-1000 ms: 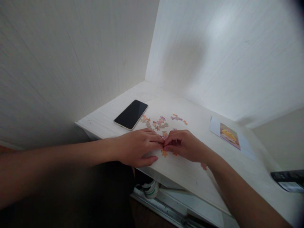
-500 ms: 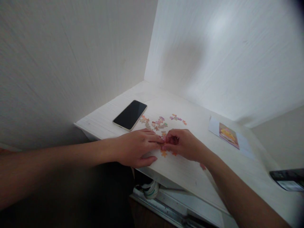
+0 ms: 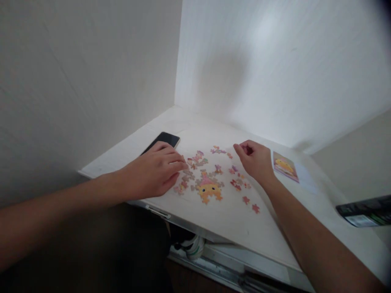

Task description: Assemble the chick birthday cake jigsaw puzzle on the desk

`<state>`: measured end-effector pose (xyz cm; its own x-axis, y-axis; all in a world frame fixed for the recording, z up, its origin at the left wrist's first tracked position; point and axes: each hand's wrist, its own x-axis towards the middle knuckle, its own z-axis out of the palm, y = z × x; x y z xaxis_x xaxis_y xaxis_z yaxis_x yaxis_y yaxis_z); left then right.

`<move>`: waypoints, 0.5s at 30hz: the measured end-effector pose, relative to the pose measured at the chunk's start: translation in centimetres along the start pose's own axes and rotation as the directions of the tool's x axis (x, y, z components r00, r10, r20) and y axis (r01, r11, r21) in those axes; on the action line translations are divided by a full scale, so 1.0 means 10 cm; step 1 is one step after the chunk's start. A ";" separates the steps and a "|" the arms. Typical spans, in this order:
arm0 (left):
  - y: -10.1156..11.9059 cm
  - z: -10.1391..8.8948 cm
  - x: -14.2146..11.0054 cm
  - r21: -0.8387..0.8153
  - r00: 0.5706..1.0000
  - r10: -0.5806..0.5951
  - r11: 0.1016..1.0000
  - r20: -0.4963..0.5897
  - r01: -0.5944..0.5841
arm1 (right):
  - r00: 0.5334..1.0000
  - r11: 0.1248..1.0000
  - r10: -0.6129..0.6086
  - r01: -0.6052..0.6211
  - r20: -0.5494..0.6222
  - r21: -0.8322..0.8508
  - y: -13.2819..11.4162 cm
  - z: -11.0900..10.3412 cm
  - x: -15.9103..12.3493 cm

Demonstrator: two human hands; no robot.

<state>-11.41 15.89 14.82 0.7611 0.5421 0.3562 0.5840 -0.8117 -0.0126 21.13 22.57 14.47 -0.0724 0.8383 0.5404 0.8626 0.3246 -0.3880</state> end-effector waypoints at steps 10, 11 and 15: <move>0.03 -0.13 0.08 -0.055 0.981 0.191 0.980 -0.034 -0.193 | 0.953 0.983 0.097 -0.136 0.288 0.120 0.53 0.09 0.14; 0.05 -0.14 0.10 -0.063 0.980 0.196 0.978 -0.043 -0.198 | 0.949 0.983 0.096 -0.138 0.302 0.122 0.55 0.10 0.14; 0.11 -0.17 0.14 -0.083 0.975 0.198 0.975 -0.105 -0.207 | 0.899 0.981 0.056 -0.130 0.434 0.144 0.55 0.00 0.15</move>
<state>-10.22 15.39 16.86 0.8275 0.3450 0.4429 0.3887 -0.9213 -0.0086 25.74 25.66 13.13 -0.2342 0.9620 0.1402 0.7838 0.2721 -0.5582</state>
